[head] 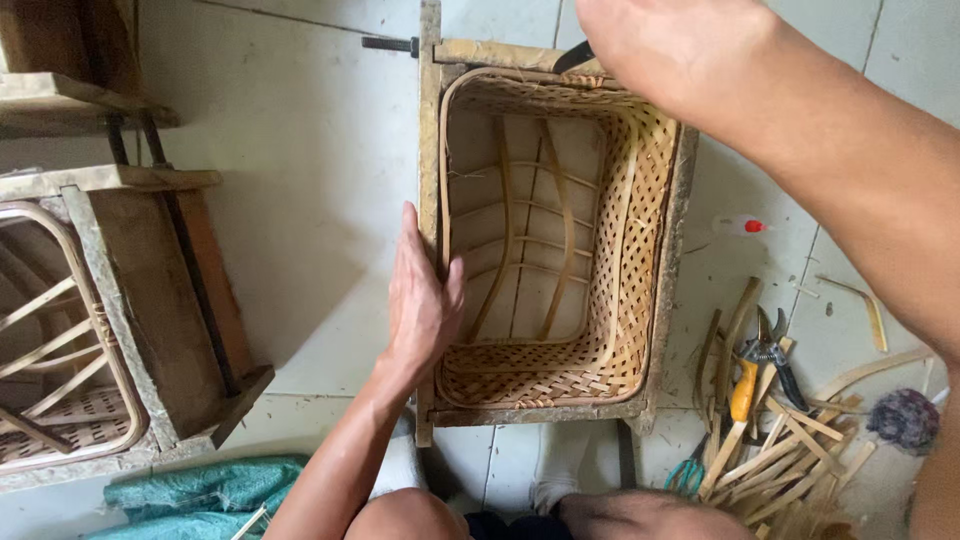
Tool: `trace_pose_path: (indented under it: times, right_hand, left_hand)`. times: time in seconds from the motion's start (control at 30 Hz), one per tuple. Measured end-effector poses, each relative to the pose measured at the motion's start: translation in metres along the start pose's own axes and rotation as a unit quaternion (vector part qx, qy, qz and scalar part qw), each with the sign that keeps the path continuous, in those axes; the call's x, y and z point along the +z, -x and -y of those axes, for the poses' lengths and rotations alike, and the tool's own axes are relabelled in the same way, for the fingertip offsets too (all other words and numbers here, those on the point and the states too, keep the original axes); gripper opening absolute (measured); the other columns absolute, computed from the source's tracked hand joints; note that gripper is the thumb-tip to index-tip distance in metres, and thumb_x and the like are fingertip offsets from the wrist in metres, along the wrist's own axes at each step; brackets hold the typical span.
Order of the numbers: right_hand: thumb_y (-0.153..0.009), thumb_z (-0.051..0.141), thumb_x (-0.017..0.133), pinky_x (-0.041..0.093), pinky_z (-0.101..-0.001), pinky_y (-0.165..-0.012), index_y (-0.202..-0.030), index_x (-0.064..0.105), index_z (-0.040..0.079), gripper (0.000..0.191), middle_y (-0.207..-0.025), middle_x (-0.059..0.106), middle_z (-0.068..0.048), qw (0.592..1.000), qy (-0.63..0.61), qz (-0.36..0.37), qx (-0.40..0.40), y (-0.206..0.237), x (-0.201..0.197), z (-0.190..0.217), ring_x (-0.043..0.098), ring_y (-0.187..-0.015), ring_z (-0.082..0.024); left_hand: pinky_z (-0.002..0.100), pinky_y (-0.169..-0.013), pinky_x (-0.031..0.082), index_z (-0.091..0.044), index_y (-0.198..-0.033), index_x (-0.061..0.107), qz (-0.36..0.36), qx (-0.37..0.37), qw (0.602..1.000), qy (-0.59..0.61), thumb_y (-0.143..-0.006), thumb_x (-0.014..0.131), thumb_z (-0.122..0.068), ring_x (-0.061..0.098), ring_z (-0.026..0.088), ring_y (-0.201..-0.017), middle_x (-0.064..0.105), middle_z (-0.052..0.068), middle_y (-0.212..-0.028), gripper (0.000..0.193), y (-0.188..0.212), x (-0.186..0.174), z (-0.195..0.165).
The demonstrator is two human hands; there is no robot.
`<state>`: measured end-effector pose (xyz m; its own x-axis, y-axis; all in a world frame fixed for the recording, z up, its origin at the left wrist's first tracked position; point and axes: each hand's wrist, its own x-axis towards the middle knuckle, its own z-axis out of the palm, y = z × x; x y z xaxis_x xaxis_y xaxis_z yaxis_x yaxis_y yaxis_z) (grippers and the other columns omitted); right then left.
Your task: The person sits on the floor repairing a woven bamboo basket. They apply glue from a squeeze bottle to the basket frame, trim and tuck bamboo strips with a knife, weave and press curved bamboo slats across the basket interior, tap strips into place with a hammer, and cut excess material with pliers.
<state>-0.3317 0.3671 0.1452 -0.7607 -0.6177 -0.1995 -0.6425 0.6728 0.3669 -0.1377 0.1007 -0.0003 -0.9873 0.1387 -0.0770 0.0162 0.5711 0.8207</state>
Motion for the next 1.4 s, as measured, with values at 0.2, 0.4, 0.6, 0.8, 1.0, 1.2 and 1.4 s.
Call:
trace_pose_path:
  times: [0.2, 0.4, 0.6, 0.8, 1.0, 1.2, 1.4]
  right_hand:
    - [-0.104, 0.022, 0.062, 0.053, -0.0424, -0.055, -0.092, 0.073, 0.005, 0.023, -0.071, 0.069, -0.015, 0.91, -0.278, 0.176, 0.252, -0.02, 0.039, -0.023, 0.065, -0.059, -0.025]
    - [-0.101, 0.024, 0.068, 0.057, -0.0437, -0.062, -0.107, 0.074, 0.009, 0.018, -0.081, 0.075, -0.014, 0.875, -0.344, 0.291, 0.176, -0.033, 0.06, -0.052, 0.07, -0.065, -0.026]
    - [-0.099, 0.02, 0.07, 0.059, -0.037, -0.067, -0.106, 0.078, 0.009, 0.016, -0.081, 0.074, -0.013, 0.984, -0.122, 0.128, 0.024, 0.022, 0.035, -0.029, 0.07, -0.071, -0.022]
    - [-0.103, 0.027, 0.068, 0.054, -0.0451, -0.055, -0.109, 0.075, 0.007, 0.023, -0.072, 0.072, -0.014, 0.868, -0.361, 0.257, 0.224, -0.025, 0.058, -0.039, 0.066, -0.06, -0.029]
    - [-0.105, 0.029, 0.067, 0.054, -0.0432, -0.055, -0.108, 0.074, 0.007, 0.023, -0.073, 0.071, -0.013, 0.856, -0.367, 0.304, 0.201, -0.038, 0.088, -0.056, 0.066, -0.061, -0.028]
    - [-0.107, 0.03, 0.067, 0.054, -0.0412, -0.055, -0.108, 0.074, 0.007, 0.024, -0.074, 0.07, -0.013, 0.838, -0.384, 0.33, 0.201, -0.054, 0.093, -0.069, 0.065, -0.061, -0.027]
    - [-0.109, 0.031, 0.066, 0.053, -0.0393, -0.055, -0.107, 0.073, 0.007, 0.025, -0.075, 0.069, -0.013, 0.857, -0.375, 0.281, 0.212, -0.023, 0.07, -0.076, 0.065, -0.062, -0.026]
  left_hand:
    - [0.049, -0.109, 0.044, 0.008, -0.16, 0.011, 0.014, -0.009, 1.0, 0.024, -0.094, 0.066, -0.006, 0.053, 0.048, -0.127, 0.048, 0.035, -0.142, 0.087, -0.001, -0.002, -0.001]
    - [0.05, -0.111, 0.043, 0.008, -0.159, 0.012, 0.004, 0.003, 1.0, 0.025, -0.091, 0.065, -0.004, 0.05, 0.049, -0.13, 0.046, 0.036, -0.143, 0.087, -0.004, -0.003, -0.001]
    - [0.05, -0.111, 0.043, 0.007, -0.158, 0.015, -0.006, 0.001, 1.0, 0.025, -0.091, 0.066, -0.004, 0.05, 0.05, -0.131, 0.045, 0.036, -0.146, 0.085, -0.004, -0.001, -0.001]
    - [0.05, -0.106, 0.047, 0.006, -0.159, 0.015, 0.018, -0.027, 0.999, 0.025, -0.093, 0.065, -0.005, 0.054, 0.048, -0.127, 0.047, 0.034, -0.143, 0.084, -0.001, -0.002, -0.005]
    - [0.05, -0.105, 0.047, 0.008, -0.159, 0.014, 0.011, -0.011, 1.0, 0.015, -0.093, 0.065, -0.004, 0.055, 0.047, -0.123, 0.049, 0.033, -0.139, 0.084, -0.002, -0.002, -0.003]
    - [0.049, -0.104, 0.046, 0.007, -0.158, 0.018, 0.01, -0.024, 1.0, 0.017, -0.091, 0.065, -0.003, 0.055, 0.047, -0.122, 0.05, 0.033, -0.136, 0.083, -0.005, -0.001, -0.004]
    - [0.049, -0.105, 0.047, 0.006, -0.159, 0.021, 0.013, -0.039, 0.999, 0.014, -0.089, 0.065, -0.002, 0.055, 0.048, -0.124, 0.05, 0.033, -0.14, 0.082, -0.005, -0.003, -0.004]
